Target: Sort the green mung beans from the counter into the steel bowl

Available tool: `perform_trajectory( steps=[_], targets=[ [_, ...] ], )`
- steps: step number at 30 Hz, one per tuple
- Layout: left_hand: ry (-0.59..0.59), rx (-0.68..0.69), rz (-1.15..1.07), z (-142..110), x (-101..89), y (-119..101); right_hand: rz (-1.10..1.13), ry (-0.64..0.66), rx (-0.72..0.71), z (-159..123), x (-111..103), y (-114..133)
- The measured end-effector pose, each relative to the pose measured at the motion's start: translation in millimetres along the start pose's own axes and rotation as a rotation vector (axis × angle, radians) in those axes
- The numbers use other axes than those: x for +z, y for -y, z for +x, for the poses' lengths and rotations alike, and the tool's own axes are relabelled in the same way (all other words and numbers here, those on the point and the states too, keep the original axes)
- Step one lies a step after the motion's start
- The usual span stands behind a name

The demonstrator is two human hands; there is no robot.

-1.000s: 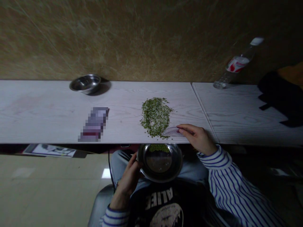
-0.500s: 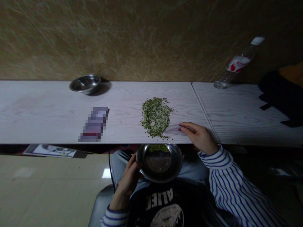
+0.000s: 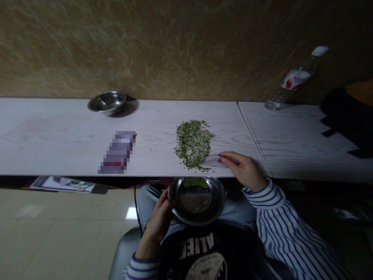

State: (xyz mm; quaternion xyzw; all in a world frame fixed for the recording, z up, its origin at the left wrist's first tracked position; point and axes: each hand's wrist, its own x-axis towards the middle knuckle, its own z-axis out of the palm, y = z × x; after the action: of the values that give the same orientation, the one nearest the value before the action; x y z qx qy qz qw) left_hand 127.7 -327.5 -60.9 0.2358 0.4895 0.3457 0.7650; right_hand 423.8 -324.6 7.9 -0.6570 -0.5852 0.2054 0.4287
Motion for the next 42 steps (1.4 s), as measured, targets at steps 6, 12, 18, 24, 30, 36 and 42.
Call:
perform_trajectory(
  steps=[6,12,18,24,30,36,42],
  targets=[
    [-0.015,-0.001,-0.002,0,-0.6,1,0.012,0.017,-0.006,-2,1,1],
    [-0.022,0.003,0.011,1,0.0,1,-0.001,0.0,-0.009,-1,1,6],
    [-0.023,0.004,0.007,-3,4.2,-3,0.016,0.012,0.005,-3,0,2],
    [-0.026,-0.011,0.006,-3,4.6,-3,0.013,-0.014,0.029,-6,-1,2],
    [-0.018,-0.001,-0.02,-2,4.9,-1,0.018,0.009,0.022,-7,1,3],
    [-0.021,-0.007,0.011,-1,4.8,-1,0.011,-0.038,0.044,-9,-2,-2],
    [-0.002,-0.005,0.019,-1,2.9,0,0.015,-0.054,0.074,-13,-6,-7]
  ],
)
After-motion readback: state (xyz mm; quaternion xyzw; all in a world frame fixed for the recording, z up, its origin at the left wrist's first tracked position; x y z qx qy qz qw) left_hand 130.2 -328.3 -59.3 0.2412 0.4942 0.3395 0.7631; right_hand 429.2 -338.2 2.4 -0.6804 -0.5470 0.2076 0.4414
